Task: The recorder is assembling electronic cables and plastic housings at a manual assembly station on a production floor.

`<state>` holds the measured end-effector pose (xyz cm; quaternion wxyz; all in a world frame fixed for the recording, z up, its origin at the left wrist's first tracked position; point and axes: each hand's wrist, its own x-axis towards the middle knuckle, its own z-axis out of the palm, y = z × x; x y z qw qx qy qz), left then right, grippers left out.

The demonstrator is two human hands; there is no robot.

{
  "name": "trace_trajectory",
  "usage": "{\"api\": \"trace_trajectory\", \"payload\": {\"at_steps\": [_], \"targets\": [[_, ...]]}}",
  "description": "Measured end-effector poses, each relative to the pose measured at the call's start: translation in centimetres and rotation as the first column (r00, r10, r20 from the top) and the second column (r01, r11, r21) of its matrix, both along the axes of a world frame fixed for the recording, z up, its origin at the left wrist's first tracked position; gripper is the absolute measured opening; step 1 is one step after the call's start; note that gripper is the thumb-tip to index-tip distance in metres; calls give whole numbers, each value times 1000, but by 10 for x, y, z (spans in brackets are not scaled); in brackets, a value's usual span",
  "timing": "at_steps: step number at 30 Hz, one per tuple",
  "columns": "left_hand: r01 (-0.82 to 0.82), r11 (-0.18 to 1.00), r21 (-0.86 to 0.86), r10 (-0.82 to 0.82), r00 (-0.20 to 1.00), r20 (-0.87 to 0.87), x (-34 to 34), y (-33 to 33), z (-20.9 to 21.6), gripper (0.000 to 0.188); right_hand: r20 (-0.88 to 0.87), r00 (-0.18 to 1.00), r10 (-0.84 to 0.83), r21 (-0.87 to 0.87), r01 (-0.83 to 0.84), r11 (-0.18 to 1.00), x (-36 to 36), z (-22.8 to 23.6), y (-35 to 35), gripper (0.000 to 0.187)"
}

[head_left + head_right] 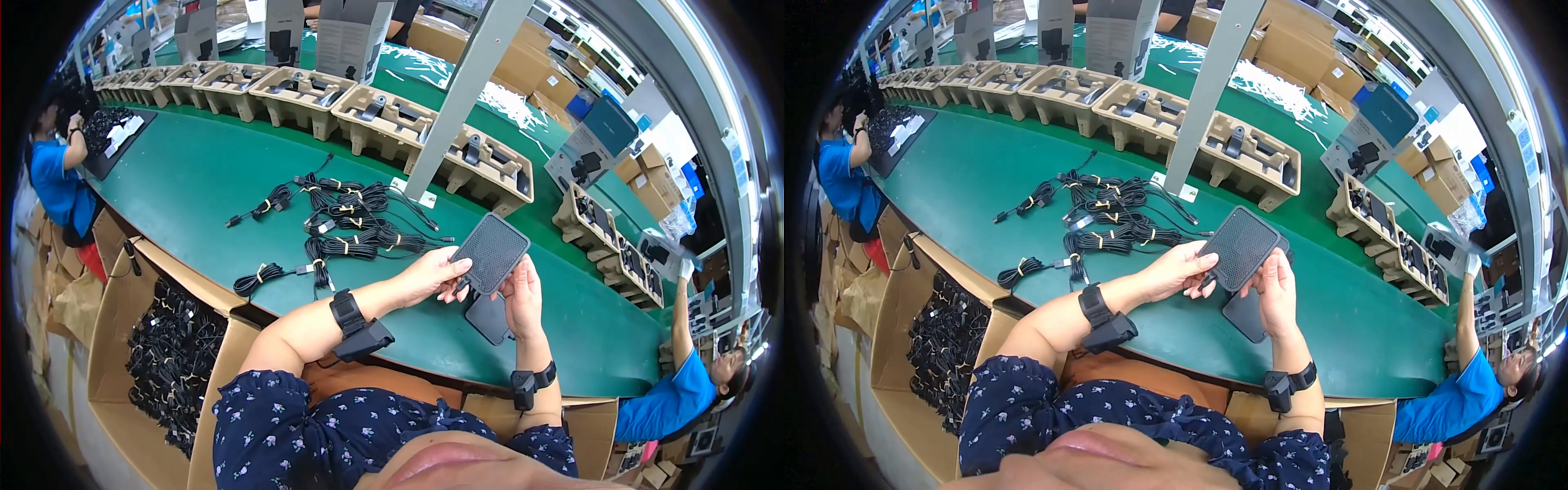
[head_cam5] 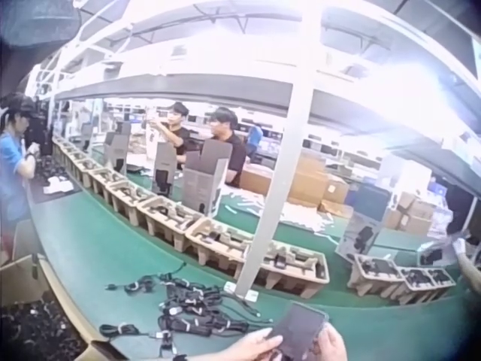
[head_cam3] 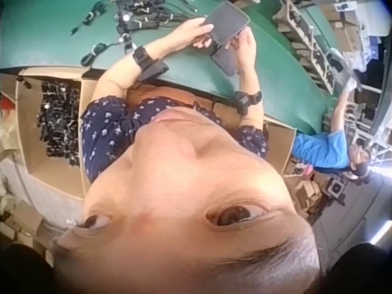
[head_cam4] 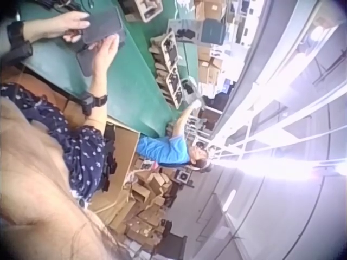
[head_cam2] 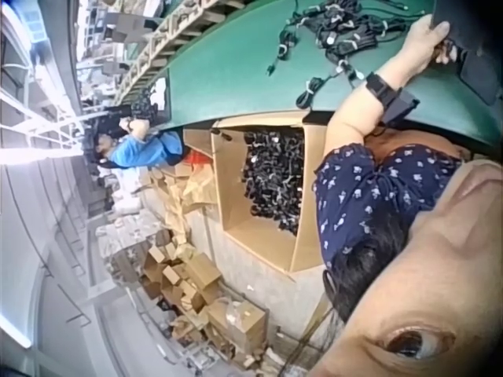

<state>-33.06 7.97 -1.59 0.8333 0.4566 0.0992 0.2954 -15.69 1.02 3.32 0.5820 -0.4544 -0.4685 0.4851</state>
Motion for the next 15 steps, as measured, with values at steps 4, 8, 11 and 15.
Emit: {"api": "trace_trajectory", "payload": {"at_steps": [4,8,11,15], "targets": [[92,994,-54,-92,996,9,-1,0,-5,31,30,996,85,-36,-84,996,6,-6,-1,45],[183,979,-94,-185,983,-13,-1,-1,-11,29,44,965,258,-96,-253,963,-3,8,0,81],[152,982,-111,-156,987,-28,1,-6,-5,30,58,958,280,-122,-271,955,-10,13,-1,101],[103,989,-104,-106,994,-21,-1,-1,-10,34,33,973,227,-79,-224,971,-12,8,2,103]]}}
